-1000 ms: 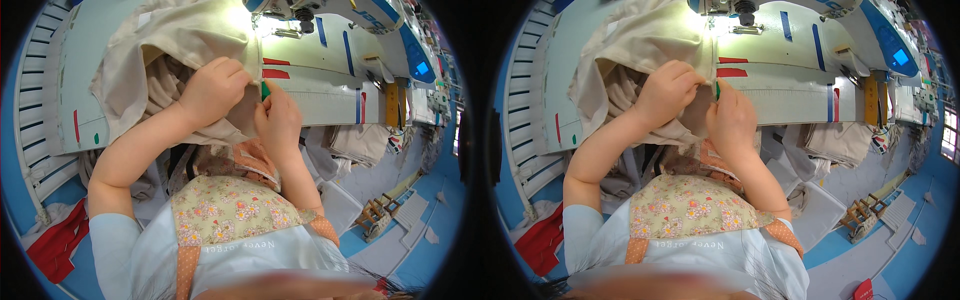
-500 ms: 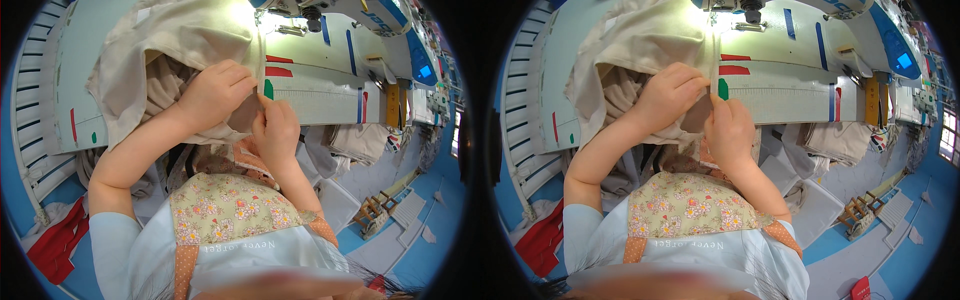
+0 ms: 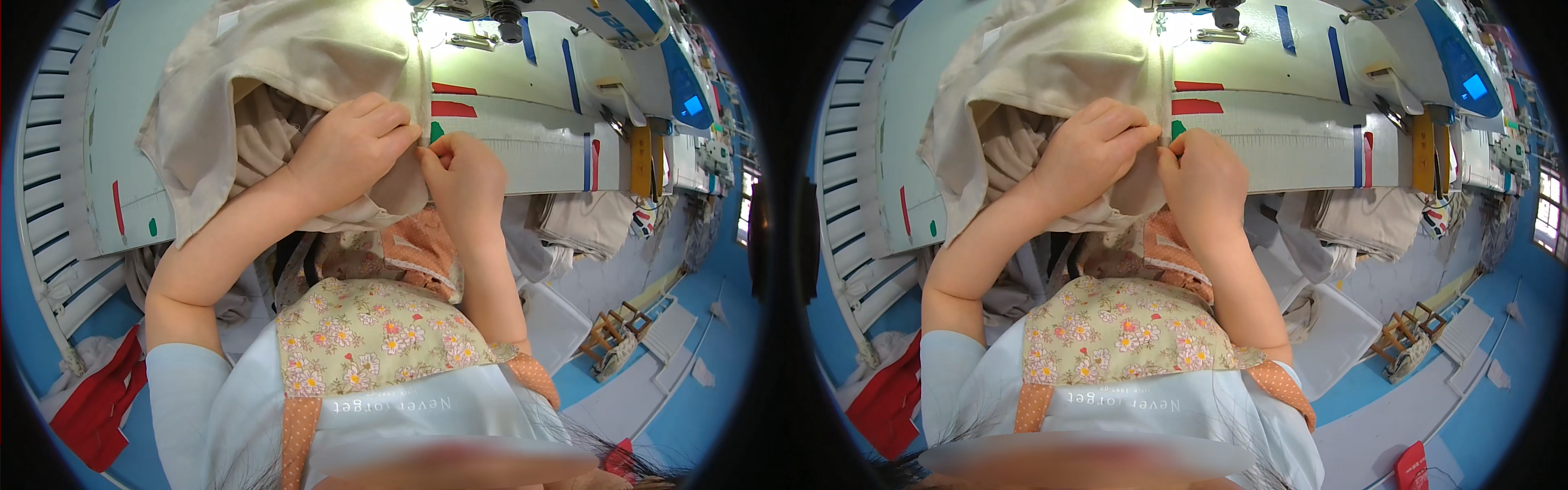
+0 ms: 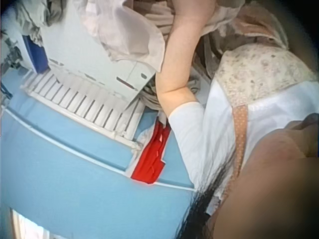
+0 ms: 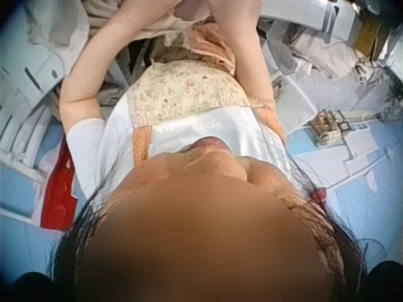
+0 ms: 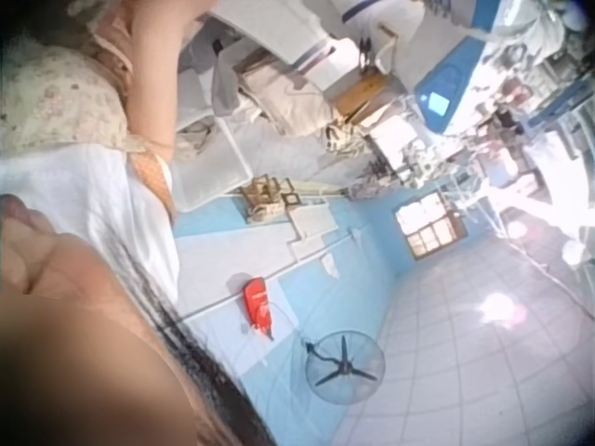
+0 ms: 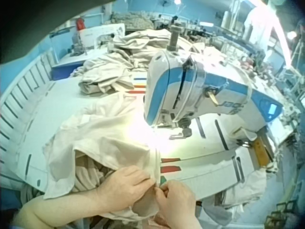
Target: Using an industrial sewing machine to sew fabric panels together to manufacture a bag.
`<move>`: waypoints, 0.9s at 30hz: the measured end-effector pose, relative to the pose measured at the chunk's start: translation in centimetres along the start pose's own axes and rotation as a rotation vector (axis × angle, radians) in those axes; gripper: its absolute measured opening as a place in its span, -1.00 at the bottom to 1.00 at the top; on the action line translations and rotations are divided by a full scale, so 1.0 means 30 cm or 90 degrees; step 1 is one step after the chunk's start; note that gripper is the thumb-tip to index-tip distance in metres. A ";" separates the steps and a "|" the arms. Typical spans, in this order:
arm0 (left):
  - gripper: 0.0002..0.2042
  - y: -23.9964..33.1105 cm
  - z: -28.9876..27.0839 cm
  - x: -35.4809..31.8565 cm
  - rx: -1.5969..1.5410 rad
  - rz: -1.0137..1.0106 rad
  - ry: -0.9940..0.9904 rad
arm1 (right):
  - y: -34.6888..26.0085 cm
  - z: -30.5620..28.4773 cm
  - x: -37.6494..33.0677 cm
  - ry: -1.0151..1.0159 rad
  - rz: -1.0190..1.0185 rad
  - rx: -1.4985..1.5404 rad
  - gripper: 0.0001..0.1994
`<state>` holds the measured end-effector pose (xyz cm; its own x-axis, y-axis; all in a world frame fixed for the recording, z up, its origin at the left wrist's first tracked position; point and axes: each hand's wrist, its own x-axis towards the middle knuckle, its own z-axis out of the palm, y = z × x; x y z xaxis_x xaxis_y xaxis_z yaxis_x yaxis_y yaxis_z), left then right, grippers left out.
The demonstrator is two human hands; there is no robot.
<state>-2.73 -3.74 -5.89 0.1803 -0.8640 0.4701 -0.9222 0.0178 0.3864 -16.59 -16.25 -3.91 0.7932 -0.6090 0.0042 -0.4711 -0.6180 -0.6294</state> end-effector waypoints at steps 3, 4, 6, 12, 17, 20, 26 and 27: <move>-0.68 -0.004 0.003 0.002 0.000 -0.006 -0.003 | -0.005 0.016 0.002 0.019 -0.030 -0.044 -0.87; -0.69 -0.001 -0.001 0.002 0.002 -0.003 -0.008 | -0.006 0.025 -0.002 0.041 -0.035 -0.042 -0.88; -0.70 0.002 -0.005 -0.003 0.005 0.000 -0.013 | -0.002 0.043 -0.014 0.069 -0.051 -0.052 -0.88; -0.67 0.009 -0.018 -0.019 0.034 0.023 -0.056 | 0.001 0.104 -0.047 0.167 -0.122 -0.036 -0.87; -0.67 0.008 -0.019 -0.030 -0.021 -0.004 -0.025 | -0.006 0.100 -0.058 0.157 -0.173 -0.049 -0.87; -0.66 0.012 -0.029 -0.027 -0.032 -0.002 -0.031 | 0.004 0.086 -0.062 0.128 -0.199 -0.067 -0.87; -0.67 0.011 -0.030 -0.035 -0.038 -0.001 -0.042 | 0.059 0.029 -0.012 0.117 -0.297 0.027 -0.74; -0.67 0.012 -0.033 -0.036 -0.038 -0.002 -0.041 | 0.068 0.020 0.007 0.090 -0.368 0.001 -0.70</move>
<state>-2.93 -2.31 -5.49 0.1595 -0.8944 0.4178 -0.8995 0.0427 0.4349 -17.15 -17.34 -5.67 0.8615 -0.2347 0.4502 0.0221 -0.8685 -0.4951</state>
